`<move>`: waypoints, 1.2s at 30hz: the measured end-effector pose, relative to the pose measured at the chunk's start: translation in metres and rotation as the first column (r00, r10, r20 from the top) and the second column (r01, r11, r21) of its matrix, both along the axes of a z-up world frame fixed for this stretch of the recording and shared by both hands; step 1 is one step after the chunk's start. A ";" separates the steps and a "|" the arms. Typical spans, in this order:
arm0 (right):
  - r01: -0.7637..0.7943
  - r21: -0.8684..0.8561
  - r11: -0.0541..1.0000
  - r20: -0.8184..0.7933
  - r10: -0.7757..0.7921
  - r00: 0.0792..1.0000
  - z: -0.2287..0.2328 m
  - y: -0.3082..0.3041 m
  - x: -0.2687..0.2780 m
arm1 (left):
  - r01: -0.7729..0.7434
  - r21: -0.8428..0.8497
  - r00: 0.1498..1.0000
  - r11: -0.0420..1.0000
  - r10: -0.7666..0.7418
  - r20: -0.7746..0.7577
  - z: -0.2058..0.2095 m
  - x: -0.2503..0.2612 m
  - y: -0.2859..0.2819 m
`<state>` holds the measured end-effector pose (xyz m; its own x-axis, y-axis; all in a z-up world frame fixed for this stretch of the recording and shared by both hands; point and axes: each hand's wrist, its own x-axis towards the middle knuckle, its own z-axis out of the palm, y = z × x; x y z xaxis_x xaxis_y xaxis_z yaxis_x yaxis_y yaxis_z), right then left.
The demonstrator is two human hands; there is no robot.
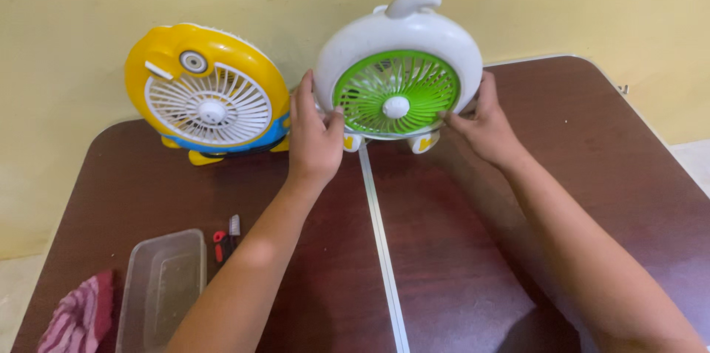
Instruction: The person disassembles a small white and green electric fan by removing the front grille, unscrewing the central hub with a screwdriver, and detaching the fan blade. The removed parts are placed on the table next to the fan body.
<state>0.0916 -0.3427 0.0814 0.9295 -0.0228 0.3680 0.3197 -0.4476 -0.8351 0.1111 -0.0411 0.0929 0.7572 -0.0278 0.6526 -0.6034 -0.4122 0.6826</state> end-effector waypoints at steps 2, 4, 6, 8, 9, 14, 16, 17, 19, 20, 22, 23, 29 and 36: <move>-0.061 -0.038 0.997 0.111 0.065 0.992 0.009 0.000 -0.010 | -0.011 0.023 1.000 1.000 0.010 0.011 0.010 -0.006 0.005; -0.093 0.007 0.996 0.114 0.091 0.989 0.015 0.004 -0.020 | -0.011 0.038 0.999 0.999 0.013 -0.050 0.020 -0.012 0.011; -0.086 0.134 0.987 0.004 0.086 0.996 0.020 0.003 -0.030 | 0.001 0.039 0.982 0.999 0.006 -0.187 0.028 -0.018 0.016; -0.019 0.159 0.987 -0.076 0.031 0.997 0.019 0.002 -0.039 | 0.026 0.078 1.000 0.997 -0.024 -0.020 0.032 -0.024 0.017; 0.014 0.170 0.985 -0.118 0.006 0.993 0.017 0.001 -0.041 | 0.035 0.100 0.997 0.994 -0.042 0.061 0.033 -0.026 0.019; -0.089 0.224 0.970 0.053 0.079 0.995 0.012 -0.007 -0.045 | 0.083 -0.130 0.996 0.988 -0.084 -0.004 0.014 -0.040 0.016; -0.089 0.321 0.943 0.038 0.081 0.996 0.013 -0.008 -0.051 | 0.037 -0.226 0.999 0.973 -0.040 -0.006 -0.005 -0.045 0.015; -0.056 0.404 0.913 -0.025 0.072 0.997 0.017 -0.008 -0.054 | -0.001 -0.249 1.000 0.968 -0.001 -0.009 -0.015 -0.044 0.015; -0.017 0.490 0.872 -0.090 0.070 0.993 0.028 -0.007 -0.061 | 0.023 -0.355 0.990 0.934 -0.071 -0.123 -0.031 -0.039 0.016; -0.016 0.498 0.867 -0.091 0.071 0.993 0.034 -0.006 -0.065 | 0.072 -0.441 0.957 0.894 -0.187 -0.222 -0.038 -0.036 0.016; -0.023 0.522 0.852 -0.097 0.086 0.992 0.047 -0.003 -0.073 | 0.127 -0.450 0.904 0.884 -0.290 -0.314 -0.051 -0.035 0.014; -0.033 0.541 0.841 -0.095 0.099 0.991 0.053 -0.001 -0.077 | 0.150 -0.366 0.907 0.919 -0.275 -0.318 -0.055 -0.036 0.010; -0.047 0.584 0.810 -0.125 0.147 0.981 0.077 0.007 -0.095 | 0.181 -0.051 0.971 0.982 -0.186 -0.149 -0.052 -0.047 -0.018; -0.050 0.577 0.815 -0.178 0.185 0.966 0.084 0.011 -0.103 | 0.374 -0.388 0.917 0.842 -0.399 0.016 -0.029 -0.025 -0.031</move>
<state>-0.0114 -0.3321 0.1655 0.9922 -0.0482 0.1147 0.1208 0.1526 -0.9809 0.0863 -0.0716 0.0635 0.7764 -0.0896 0.6239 -0.6103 0.1408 0.7796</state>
